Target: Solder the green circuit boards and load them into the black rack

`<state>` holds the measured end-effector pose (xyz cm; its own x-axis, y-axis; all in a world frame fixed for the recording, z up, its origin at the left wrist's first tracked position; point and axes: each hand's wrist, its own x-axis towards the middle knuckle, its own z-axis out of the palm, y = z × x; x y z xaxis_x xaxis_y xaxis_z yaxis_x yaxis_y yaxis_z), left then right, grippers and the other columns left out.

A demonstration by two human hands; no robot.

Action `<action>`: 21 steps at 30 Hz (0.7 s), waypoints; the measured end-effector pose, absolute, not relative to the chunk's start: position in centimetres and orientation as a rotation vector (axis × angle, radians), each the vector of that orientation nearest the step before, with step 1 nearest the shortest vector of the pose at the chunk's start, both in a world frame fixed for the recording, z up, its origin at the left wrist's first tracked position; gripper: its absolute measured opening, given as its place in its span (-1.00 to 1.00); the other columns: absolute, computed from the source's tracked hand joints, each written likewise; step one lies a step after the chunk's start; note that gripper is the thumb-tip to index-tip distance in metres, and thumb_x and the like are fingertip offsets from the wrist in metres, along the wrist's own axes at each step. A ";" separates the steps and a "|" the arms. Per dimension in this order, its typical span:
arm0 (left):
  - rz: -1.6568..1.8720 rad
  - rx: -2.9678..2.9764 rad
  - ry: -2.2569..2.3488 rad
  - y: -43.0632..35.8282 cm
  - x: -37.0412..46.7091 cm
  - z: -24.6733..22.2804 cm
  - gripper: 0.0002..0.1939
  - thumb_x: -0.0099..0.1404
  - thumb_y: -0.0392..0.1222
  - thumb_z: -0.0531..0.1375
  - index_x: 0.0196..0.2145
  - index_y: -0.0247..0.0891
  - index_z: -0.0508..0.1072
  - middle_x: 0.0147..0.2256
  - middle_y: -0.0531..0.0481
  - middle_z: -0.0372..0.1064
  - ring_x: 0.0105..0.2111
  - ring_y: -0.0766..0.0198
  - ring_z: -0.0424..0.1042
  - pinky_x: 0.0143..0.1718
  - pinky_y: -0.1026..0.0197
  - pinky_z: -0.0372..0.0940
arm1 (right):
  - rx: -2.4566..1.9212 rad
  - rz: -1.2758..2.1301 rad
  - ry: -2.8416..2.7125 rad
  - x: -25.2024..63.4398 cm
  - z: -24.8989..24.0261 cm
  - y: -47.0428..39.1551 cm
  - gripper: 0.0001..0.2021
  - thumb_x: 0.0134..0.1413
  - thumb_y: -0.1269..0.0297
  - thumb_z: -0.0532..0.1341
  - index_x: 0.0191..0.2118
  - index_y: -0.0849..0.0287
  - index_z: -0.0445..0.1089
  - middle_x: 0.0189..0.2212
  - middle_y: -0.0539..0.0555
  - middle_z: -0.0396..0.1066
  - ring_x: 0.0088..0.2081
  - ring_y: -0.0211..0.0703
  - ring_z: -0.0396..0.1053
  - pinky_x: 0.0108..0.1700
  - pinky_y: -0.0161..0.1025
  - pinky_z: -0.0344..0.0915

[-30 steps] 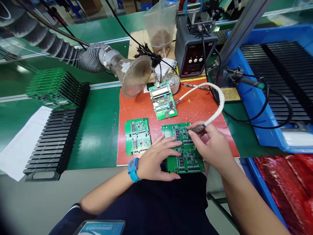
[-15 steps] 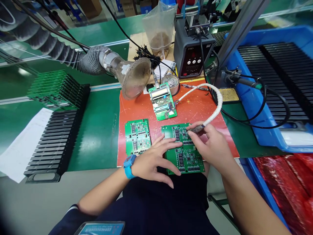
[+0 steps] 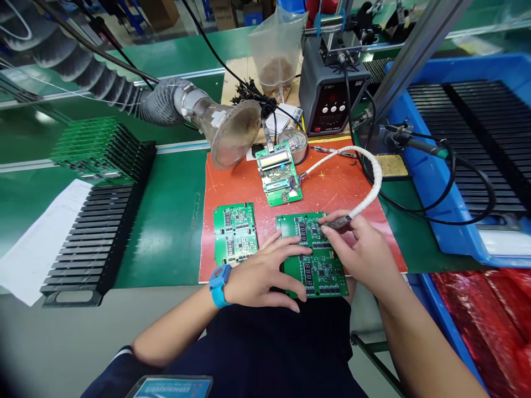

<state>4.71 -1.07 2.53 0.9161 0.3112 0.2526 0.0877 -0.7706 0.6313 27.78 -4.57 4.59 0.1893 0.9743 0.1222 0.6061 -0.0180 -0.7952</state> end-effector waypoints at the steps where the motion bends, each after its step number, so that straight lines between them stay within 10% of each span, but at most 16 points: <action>1: 0.456 2.433 0.283 -1.1 4.7 2.5 -0.71 0.28 0.15 0.20 -0.17 0.01 0.57 0.22 -0.11 0.10 0.34 0.02 -0.12 0.33 -0.23 -0.33 | -1.708 0.620 -1.500 27.8 4.6 -4.6 -0.81 0.12 0.15 0.23 -0.21 0.12 0.40 -0.28 0.07 0.49 -0.23 -0.13 0.44 -0.19 -0.24 0.41; 21: 0.411 2.443 0.262 -0.7 4.4 2.6 -0.68 0.28 0.15 0.20 -0.10 0.02 0.55 0.31 -0.11 -0.02 0.35 -0.05 -0.14 0.32 -0.28 -0.29 | -1.737 0.597 -1.526 27.8 4.9 -4.6 -0.81 0.12 0.14 0.22 -0.21 0.12 0.41 -0.27 0.09 0.50 -0.24 -0.08 0.45 -0.19 -0.17 0.41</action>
<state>4.37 -0.69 2.63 0.9312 0.2853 0.2270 0.0852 -0.7757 0.6253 27.75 -4.56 4.88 0.1861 0.9748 0.1233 0.6326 -0.0229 -0.7741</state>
